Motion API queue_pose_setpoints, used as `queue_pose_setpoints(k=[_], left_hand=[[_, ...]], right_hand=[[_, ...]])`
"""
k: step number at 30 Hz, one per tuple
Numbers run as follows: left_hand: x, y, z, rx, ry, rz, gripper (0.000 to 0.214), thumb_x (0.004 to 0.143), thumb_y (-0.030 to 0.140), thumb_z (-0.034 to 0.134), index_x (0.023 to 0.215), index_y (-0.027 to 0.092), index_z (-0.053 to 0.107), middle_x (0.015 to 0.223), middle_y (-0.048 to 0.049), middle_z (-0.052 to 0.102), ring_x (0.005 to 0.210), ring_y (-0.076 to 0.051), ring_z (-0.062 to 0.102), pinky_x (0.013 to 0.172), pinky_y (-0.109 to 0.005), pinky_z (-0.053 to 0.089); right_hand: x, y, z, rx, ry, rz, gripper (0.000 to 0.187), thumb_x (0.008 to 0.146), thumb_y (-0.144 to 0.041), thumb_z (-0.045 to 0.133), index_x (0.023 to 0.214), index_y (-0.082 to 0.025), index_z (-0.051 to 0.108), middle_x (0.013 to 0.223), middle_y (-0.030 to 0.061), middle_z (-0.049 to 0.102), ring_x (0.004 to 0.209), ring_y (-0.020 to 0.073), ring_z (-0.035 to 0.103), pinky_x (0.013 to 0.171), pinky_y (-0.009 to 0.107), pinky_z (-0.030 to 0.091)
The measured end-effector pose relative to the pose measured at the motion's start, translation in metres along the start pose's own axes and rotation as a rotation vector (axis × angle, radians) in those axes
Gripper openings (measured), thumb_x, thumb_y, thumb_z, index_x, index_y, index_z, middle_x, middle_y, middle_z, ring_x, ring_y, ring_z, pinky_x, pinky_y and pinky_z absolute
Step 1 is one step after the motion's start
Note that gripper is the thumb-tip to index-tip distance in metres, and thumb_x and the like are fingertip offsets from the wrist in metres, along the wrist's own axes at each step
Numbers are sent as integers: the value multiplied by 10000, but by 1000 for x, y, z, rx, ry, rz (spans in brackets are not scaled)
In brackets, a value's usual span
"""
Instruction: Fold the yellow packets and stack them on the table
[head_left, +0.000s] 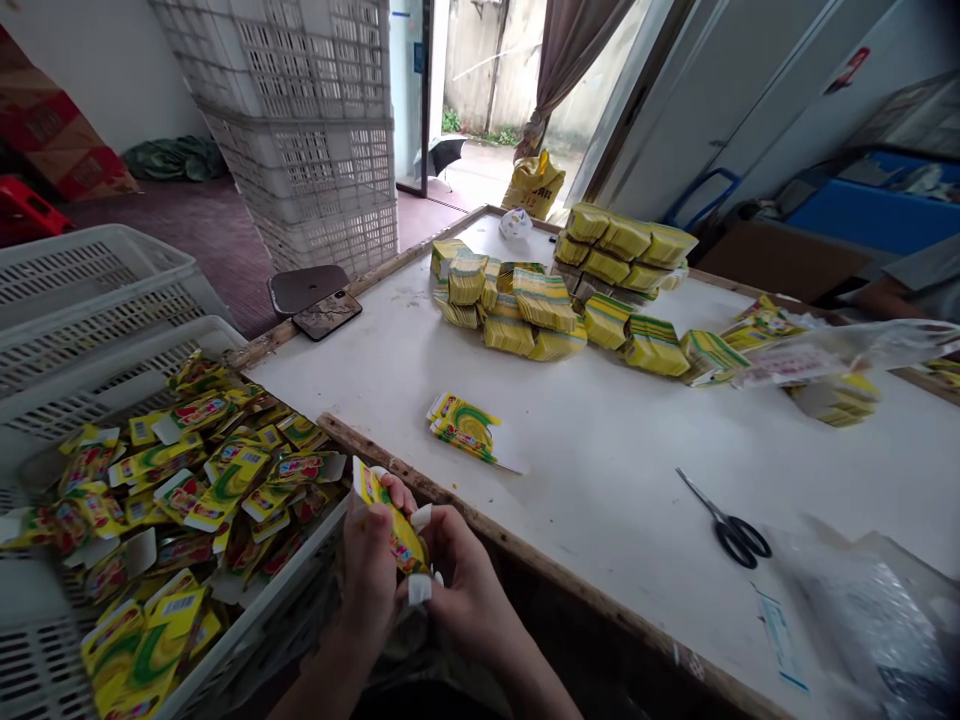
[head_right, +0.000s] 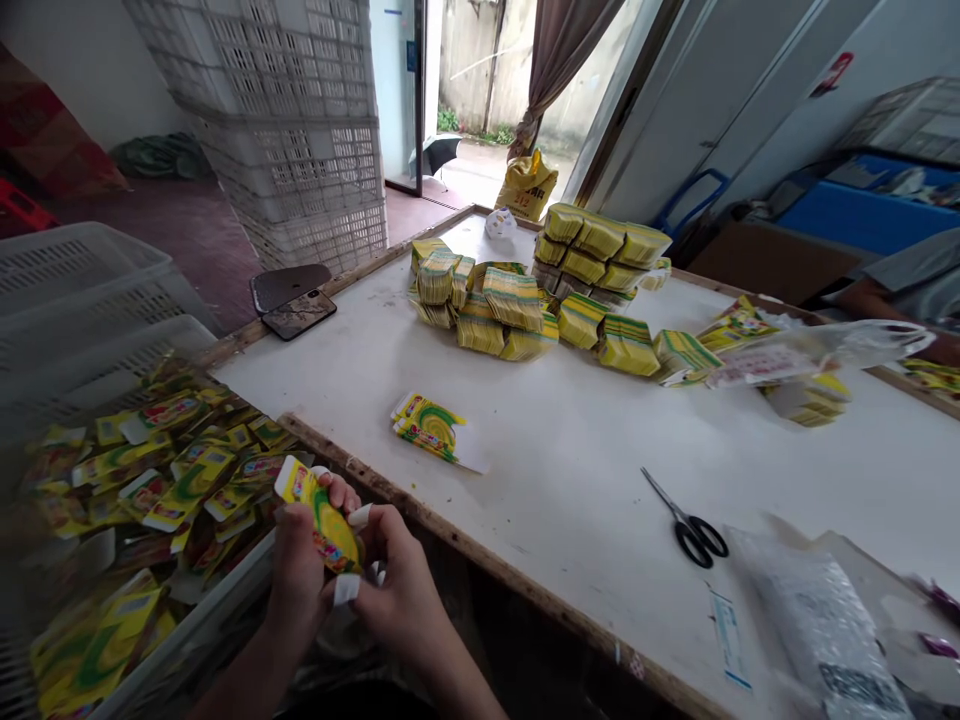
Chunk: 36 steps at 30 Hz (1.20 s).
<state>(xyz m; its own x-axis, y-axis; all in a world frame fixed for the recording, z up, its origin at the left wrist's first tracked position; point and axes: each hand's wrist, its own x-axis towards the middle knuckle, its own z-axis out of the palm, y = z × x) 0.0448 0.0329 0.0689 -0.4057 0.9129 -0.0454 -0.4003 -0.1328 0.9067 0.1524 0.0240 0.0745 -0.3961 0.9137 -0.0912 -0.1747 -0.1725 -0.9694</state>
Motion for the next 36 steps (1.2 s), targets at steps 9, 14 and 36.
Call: queue_pose_setpoints(k=[9, 14, 36], left_hand=[[-7, -13, -10, 25, -58, -94, 278, 776, 364, 731, 1004, 211, 683, 931, -21, 729, 919, -214, 671, 857, -329, 528], [1, -2, -15, 23, -92, -130, 339, 759, 462, 727, 929, 169, 727, 934, -70, 755, 908, -263, 690, 831, -372, 548], [-19, -8, -13, 958, -776, 407, 748, 657, 53, 612, 1280, 288, 272, 1145, -80, 562, 1028, -257, 619, 833, -357, 522]], right_hand=[[5, -10, -34, 7, 166, -40, 259, 721, -385, 750, 765, -203, 570, 644, -23, 595, 579, 134, 537, 553, 232, 437], [1, -11, -42, -107, 256, -125, 187, 738, -325, 726, 712, -210, 581, 637, -15, 610, 580, 154, 556, 550, 256, 455], [-3, 13, -47, 78, 128, 54, 564, 829, -514, 649, 1310, -242, 536, 1251, 130, 648, 1159, 315, 608, 957, 475, 502]])
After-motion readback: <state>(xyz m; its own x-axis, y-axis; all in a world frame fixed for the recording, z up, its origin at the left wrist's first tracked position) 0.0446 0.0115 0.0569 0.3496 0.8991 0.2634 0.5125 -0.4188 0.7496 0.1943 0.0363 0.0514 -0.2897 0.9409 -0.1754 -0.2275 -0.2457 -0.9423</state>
